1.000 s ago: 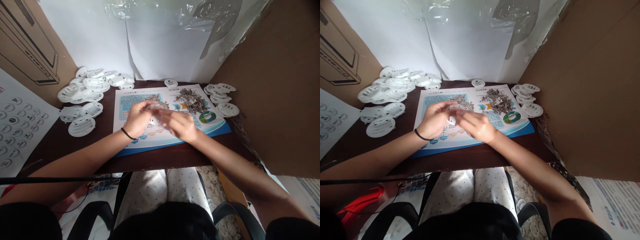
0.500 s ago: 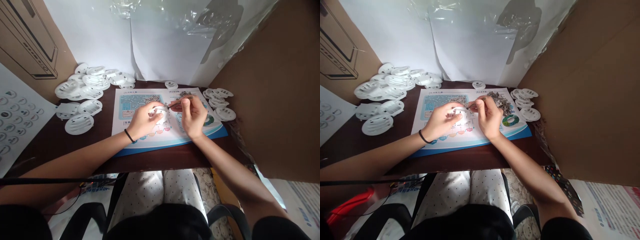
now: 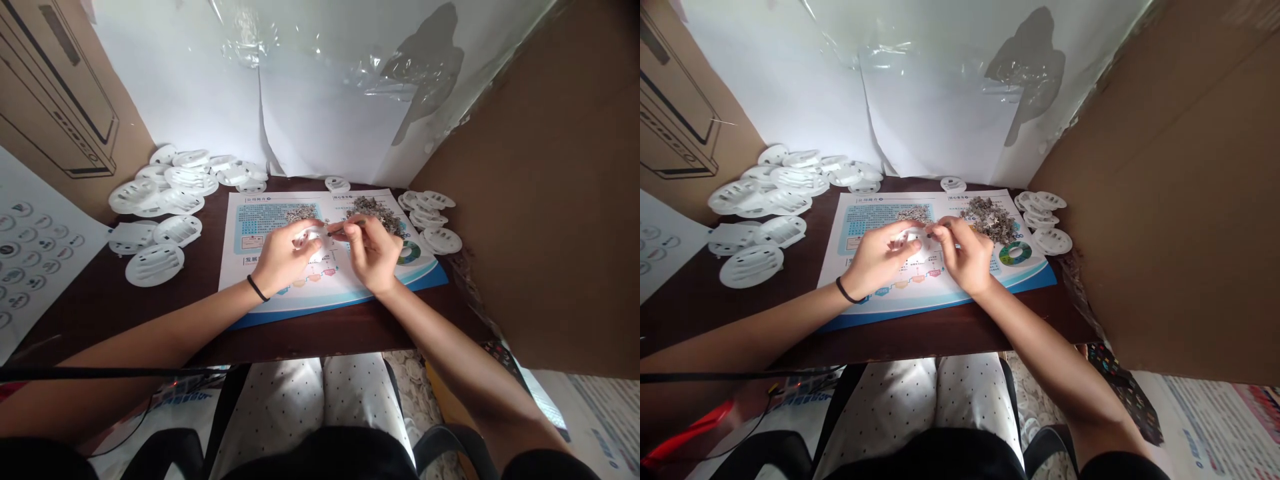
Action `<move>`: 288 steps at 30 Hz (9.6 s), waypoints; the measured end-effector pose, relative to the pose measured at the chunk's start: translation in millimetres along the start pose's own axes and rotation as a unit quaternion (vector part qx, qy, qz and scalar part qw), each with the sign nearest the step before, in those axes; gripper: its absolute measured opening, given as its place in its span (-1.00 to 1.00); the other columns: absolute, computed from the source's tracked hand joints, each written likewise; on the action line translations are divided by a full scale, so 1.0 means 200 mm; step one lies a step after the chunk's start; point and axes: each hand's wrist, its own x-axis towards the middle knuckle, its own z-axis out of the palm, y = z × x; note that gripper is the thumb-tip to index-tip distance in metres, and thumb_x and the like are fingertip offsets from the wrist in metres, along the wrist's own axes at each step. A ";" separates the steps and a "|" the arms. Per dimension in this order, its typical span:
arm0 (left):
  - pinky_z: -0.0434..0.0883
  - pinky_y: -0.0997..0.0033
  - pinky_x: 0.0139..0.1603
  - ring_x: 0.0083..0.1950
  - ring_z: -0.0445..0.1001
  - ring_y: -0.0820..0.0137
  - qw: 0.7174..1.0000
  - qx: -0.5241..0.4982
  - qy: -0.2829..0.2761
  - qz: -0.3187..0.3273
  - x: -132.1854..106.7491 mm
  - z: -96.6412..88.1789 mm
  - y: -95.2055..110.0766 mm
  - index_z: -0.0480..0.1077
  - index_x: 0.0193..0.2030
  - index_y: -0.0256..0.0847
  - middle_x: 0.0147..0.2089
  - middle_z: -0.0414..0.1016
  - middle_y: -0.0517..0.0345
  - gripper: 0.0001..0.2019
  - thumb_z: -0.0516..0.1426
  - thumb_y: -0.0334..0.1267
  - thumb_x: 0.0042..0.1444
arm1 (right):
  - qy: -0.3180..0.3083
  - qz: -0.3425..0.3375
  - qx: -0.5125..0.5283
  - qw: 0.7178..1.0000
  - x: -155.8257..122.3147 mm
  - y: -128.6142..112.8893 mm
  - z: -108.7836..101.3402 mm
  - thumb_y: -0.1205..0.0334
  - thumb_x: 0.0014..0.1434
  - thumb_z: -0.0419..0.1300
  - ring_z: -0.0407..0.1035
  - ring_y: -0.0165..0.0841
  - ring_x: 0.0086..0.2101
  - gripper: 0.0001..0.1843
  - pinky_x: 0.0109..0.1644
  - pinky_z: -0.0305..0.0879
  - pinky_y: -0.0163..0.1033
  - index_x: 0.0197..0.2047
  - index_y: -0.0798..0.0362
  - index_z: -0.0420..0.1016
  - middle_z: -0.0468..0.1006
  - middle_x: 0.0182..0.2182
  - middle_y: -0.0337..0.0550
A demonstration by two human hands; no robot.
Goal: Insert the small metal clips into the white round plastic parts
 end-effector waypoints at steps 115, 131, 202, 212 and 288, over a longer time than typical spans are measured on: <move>0.47 0.17 0.08 0.04 0.48 0.31 0.938 0.139 0.110 0.298 0.10 -0.08 -0.13 0.44 0.04 -0.16 0.01 0.51 0.04 -0.72 0.03 -0.37 0.25 | -0.187 0.404 0.367 0.817 0.12 0.00 -0.05 -0.09 0.00 0.31 0.21 -0.52 -0.70 -0.64 -0.65 0.17 -0.37 -0.47 0.06 0.44 0.47 -0.67 -0.29; 0.49 0.12 0.12 0.15 0.45 0.35 0.897 0.133 0.160 0.390 0.12 -0.10 -0.11 0.40 0.16 -0.04 0.12 0.51 0.15 -0.55 -0.02 -0.54 0.24 | -0.172 0.110 0.114 0.972 0.06 0.03 -0.02 -0.06 0.18 0.21 0.24 -0.48 -0.59 -0.57 -0.45 0.14 -0.33 -0.56 0.09 0.45 0.42 -0.65 -0.27; 0.55 0.45 -0.17 -0.11 0.60 0.38 0.986 -0.021 0.088 0.139 0.07 -0.06 -0.13 0.52 -0.15 -0.21 -0.14 0.62 0.11 -0.67 0.11 -0.55 -0.03 | -0.232 0.404 0.448 0.763 0.09 0.01 -0.04 -0.05 -0.09 0.41 -0.04 -0.65 -0.72 -0.58 -0.65 -0.24 -0.42 -0.47 0.15 0.43 0.16 -0.76 -0.47; 0.57 0.45 -0.14 -0.11 0.59 0.41 0.982 0.005 0.090 0.163 0.07 -0.06 -0.13 0.52 -0.15 -0.21 -0.14 0.62 0.13 -0.65 0.06 -0.59 -0.02 | -0.239 0.407 0.448 0.759 0.09 0.01 -0.04 -0.06 -0.08 0.40 -0.03 -0.62 -0.71 -0.59 -0.65 -0.22 -0.40 -0.48 0.12 0.42 0.13 -0.76 -0.48; 0.53 0.16 -0.20 -0.17 0.58 0.22 0.916 -0.366 -0.088 -0.139 0.13 -0.07 -0.11 -0.03 0.43 -0.08 -0.05 0.46 -0.05 -0.37 -0.21 0.08 0.27 | -0.320 -0.109 -0.375 0.863 0.07 0.20 -0.05 0.37 0.30 0.01 0.21 -0.16 -0.10 -0.77 0.02 0.21 -0.11 -0.26 0.14 0.50 0.45 -0.18 0.05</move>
